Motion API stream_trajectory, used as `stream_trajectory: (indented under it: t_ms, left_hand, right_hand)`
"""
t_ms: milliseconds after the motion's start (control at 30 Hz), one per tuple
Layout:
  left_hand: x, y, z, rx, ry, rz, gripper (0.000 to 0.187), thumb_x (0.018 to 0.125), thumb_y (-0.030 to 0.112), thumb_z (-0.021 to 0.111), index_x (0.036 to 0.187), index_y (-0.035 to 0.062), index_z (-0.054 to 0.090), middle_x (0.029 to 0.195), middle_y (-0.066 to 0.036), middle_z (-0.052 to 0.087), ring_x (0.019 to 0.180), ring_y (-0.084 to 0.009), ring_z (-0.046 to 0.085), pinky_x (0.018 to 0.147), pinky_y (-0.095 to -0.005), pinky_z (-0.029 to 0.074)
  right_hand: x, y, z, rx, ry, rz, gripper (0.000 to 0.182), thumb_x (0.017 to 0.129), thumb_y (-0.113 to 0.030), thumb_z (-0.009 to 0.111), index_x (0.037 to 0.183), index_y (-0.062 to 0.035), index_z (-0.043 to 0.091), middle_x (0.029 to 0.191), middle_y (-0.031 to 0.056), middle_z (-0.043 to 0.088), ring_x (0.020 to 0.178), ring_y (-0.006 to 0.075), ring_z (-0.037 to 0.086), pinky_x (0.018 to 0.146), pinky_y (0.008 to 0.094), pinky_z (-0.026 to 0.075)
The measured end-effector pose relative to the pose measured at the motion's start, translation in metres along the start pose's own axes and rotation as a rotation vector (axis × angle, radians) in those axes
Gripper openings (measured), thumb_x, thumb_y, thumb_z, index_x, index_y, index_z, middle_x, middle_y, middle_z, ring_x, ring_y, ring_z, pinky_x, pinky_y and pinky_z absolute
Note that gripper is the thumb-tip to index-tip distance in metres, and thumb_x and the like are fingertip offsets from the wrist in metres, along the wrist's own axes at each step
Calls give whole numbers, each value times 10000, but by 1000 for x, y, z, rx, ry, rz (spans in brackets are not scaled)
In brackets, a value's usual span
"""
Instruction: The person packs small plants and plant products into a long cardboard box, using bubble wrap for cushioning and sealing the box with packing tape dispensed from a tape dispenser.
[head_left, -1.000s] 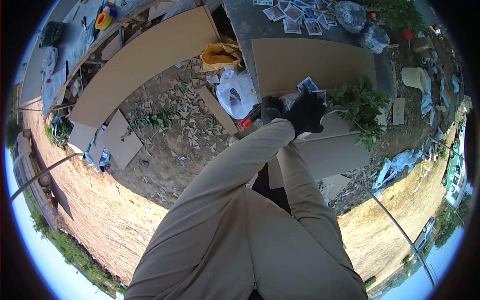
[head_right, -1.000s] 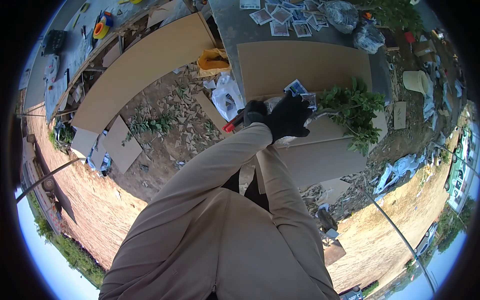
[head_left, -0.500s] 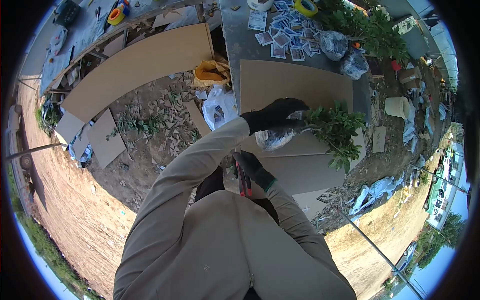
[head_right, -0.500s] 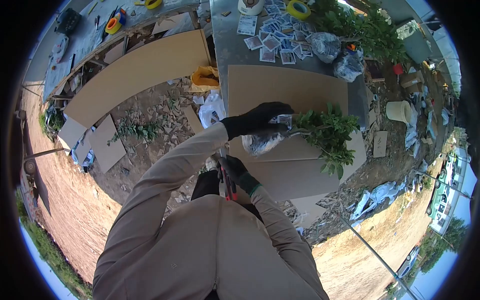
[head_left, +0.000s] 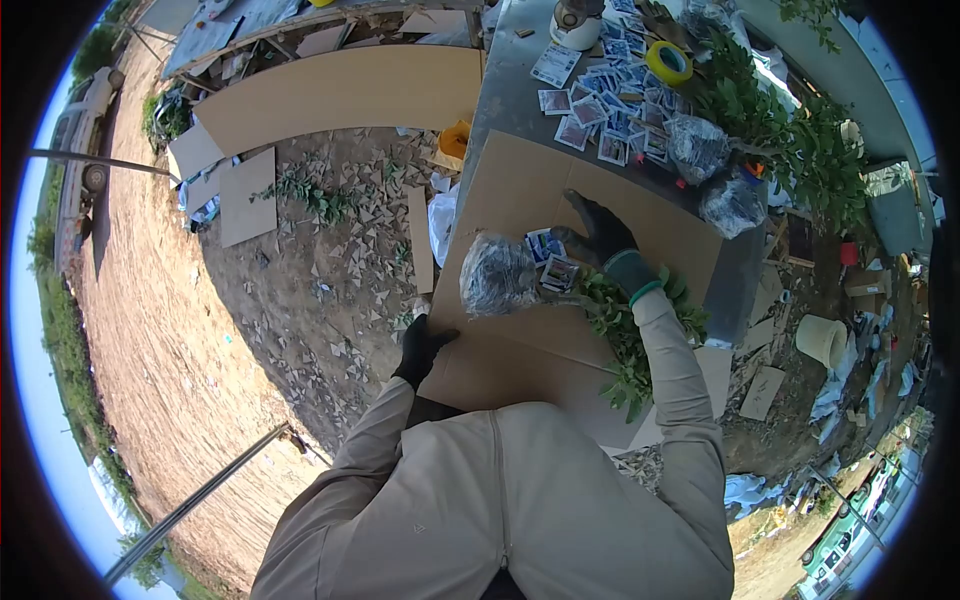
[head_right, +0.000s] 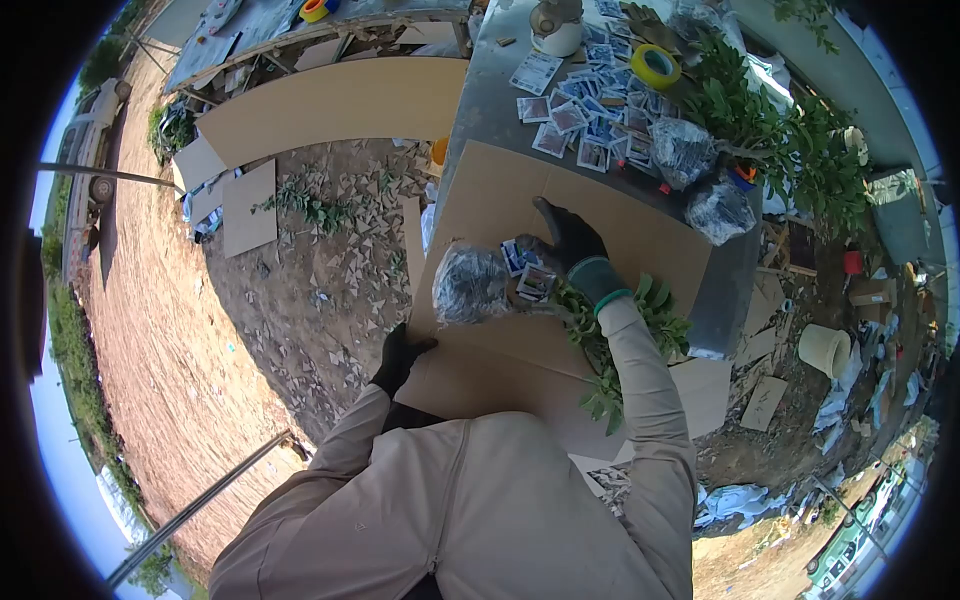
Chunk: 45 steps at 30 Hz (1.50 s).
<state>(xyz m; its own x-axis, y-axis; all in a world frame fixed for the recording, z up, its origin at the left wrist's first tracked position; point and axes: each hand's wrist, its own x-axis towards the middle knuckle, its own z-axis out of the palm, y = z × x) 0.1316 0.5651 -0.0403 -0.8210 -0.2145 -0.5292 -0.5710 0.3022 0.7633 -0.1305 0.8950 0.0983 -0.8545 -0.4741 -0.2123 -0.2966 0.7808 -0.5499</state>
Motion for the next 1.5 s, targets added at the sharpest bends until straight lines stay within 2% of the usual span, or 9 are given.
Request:
stream_trajectory:
  t_ms: [67, 333, 567, 667, 767, 1067, 1167, 1233, 1500]
  left_hand:
    - [2, 14, -1, 92, 42, 18, 403, 751, 291, 799, 1027, 27, 670, 869, -99, 691, 782, -259, 664, 714, -380, 509]
    - [-7, 69, -2, 722, 276, 356, 243, 854, 297, 650, 815, 59, 618, 817, -129, 595, 800, -361, 607, 704, -475, 473]
    - [24, 100, -45, 572, 220, 306, 317, 802, 278, 707, 965, 55, 551, 880, -165, 619, 839, -379, 620, 707, -473, 484]
    - [57, 87, -48, 730, 165, 545, 332, 797, 321, 717, 941, 62, 567, 856, -144, 593, 831, -387, 616, 709, -454, 493]
    - [63, 107, -64, 904, -67, 499, 319, 785, 330, 717, 904, 64, 588, 860, -138, 591, 824, -369, 621, 703, -450, 497]
    - [74, 74, -51, 876, -22, 508, 189, 855, 265, 622, 831, 83, 580, 852, -112, 597, 791, -330, 629, 668, -456, 493]
    - [82, 64, -67, 979, -254, 1098, 130, 874, 215, 572, 846, 88, 578, 771, -115, 595, 713, -337, 617, 642, -455, 495]
    - [89, 66, -70, 1036, -370, 1358, 130, 873, 214, 568, 841, 89, 581, 737, -117, 598, 665, -342, 607, 621, -463, 498]
    - [72, 34, -39, 517, 579, 219, 158, 838, 227, 613, 774, 91, 562, 786, -116, 609, 646, -320, 602, 584, -452, 471]
  right_hand:
    - [-36, -8, 61, 150, -235, -43, 987, 764, -569, 716, 1510, -118, 253, 1340, 234, 521, 1241, 405, 495, 1015, 495, 407]
    - [-46, -67, 133, 188, 161, 11, 1270, 561, -631, 806, 1520, -66, 193, 1047, 188, 626, 818, 379, 660, 685, 483, 527]
    - [-15, -76, 144, 185, 159, 41, 1264, 585, -683, 768, 1532, -102, 167, 1132, 176, 618, 843, 371, 666, 708, 482, 539]
    - [-13, -73, 147, 184, 160, 38, 1299, 571, -670, 787, 1543, -126, 118, 1216, 181, 596, 962, 391, 648, 773, 486, 535]
    - [-17, -81, 143, 211, 139, 51, 1320, 566, -632, 819, 1544, -122, 95, 1289, 207, 564, 1054, 415, 620, 832, 505, 519]
    - [-18, -81, 147, 200, 165, 62, 1296, 561, -605, 823, 1547, -155, 113, 1356, 193, 517, 1130, 411, 579, 881, 499, 499]
    - [-17, -95, 123, 302, -80, 271, 1279, 568, -611, 820, 1544, -164, 126, 1344, 209, 528, 1139, 439, 567, 911, 518, 479]
    - [-17, -92, 130, 251, 41, 177, 1275, 566, -616, 821, 1542, -167, 133, 1314, 208, 553, 1121, 430, 582, 892, 515, 490]
    - [-21, -92, 133, 260, 26, 225, 1281, 542, -617, 837, 1535, -167, 164, 1306, 194, 567, 1130, 414, 583, 894, 507, 493]
